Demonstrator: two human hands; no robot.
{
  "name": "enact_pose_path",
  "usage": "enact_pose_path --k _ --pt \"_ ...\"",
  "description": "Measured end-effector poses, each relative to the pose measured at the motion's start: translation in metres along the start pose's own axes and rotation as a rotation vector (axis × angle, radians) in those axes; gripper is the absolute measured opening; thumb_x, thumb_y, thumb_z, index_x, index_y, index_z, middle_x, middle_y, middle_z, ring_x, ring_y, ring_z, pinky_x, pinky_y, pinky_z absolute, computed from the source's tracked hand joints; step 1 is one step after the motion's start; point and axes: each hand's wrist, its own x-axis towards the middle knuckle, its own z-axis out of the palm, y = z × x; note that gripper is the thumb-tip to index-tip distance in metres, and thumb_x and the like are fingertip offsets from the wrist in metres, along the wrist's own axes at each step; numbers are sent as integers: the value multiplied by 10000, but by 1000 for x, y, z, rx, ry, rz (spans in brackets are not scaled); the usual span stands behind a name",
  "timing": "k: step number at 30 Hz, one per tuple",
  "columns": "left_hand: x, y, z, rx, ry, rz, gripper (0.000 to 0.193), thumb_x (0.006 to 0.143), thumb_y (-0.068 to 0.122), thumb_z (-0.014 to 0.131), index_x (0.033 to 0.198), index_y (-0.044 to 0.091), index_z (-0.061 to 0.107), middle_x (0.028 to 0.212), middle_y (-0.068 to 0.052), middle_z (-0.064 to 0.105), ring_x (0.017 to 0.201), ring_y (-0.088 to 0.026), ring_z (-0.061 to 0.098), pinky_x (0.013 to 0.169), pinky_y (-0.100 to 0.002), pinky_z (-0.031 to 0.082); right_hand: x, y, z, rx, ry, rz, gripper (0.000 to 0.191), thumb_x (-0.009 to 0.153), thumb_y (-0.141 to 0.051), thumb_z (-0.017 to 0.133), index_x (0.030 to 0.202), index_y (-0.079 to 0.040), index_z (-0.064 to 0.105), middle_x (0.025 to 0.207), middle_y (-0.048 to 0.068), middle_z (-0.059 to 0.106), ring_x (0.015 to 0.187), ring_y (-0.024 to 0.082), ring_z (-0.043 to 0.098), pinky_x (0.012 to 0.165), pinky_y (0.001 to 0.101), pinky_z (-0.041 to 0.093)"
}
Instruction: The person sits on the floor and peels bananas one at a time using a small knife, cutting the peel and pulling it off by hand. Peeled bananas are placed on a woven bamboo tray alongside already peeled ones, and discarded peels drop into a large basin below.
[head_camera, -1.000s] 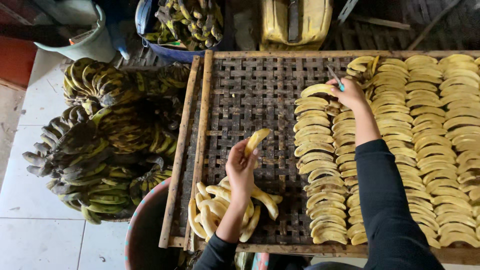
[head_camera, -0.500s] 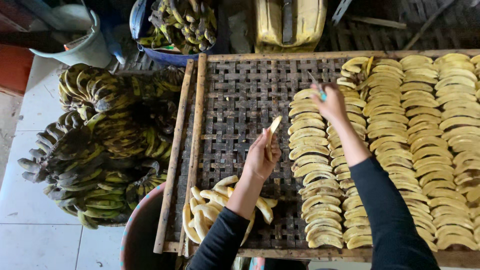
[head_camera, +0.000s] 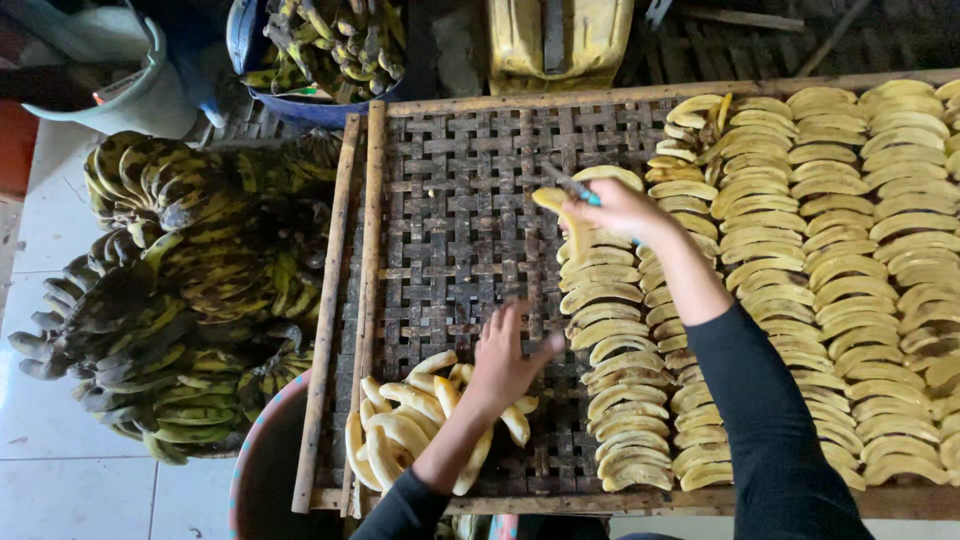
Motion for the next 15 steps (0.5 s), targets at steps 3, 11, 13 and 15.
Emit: enact_pose_path --k 3,11,13,15 --pt "-62 -20 -32 554 -242 335 830 719 395 868 1411 83 532 1412 -174 536 1350 -429 417 1092 -568 307 20 6 -46 -386 252 -123 320 1019 -412 597 1202 -174 710 1074 52 755 849 199 711 721 369 544" --pt "-76 -40 -43 874 -550 420 798 652 -31 741 1408 49 499 1279 -170 570 1279 -345 502 1111 -496 353 44 19 -62 -573 419 -2 301 994 -501 615 1116 -259 748 1078 86 751 974 324 698 802 456 530" --pt "-72 -36 -39 745 -382 500 691 717 -51 711 1377 27 524 1305 -175 571 1248 -346 532 1078 -473 402 47 19 -60 -551 418 -35 287 992 -488 622 1097 -258 756 1073 86 751 967 320 700 805 444 527" --pt "-67 -29 -35 622 -239 508 591 769 -70 686 1334 1 529 1330 -192 560 1237 -357 546 1064 -456 438 51 21 -58 -528 420 -65 278 987 -490 613 1091 -281 763 1072 75 752 963 313 702 807 436 526"
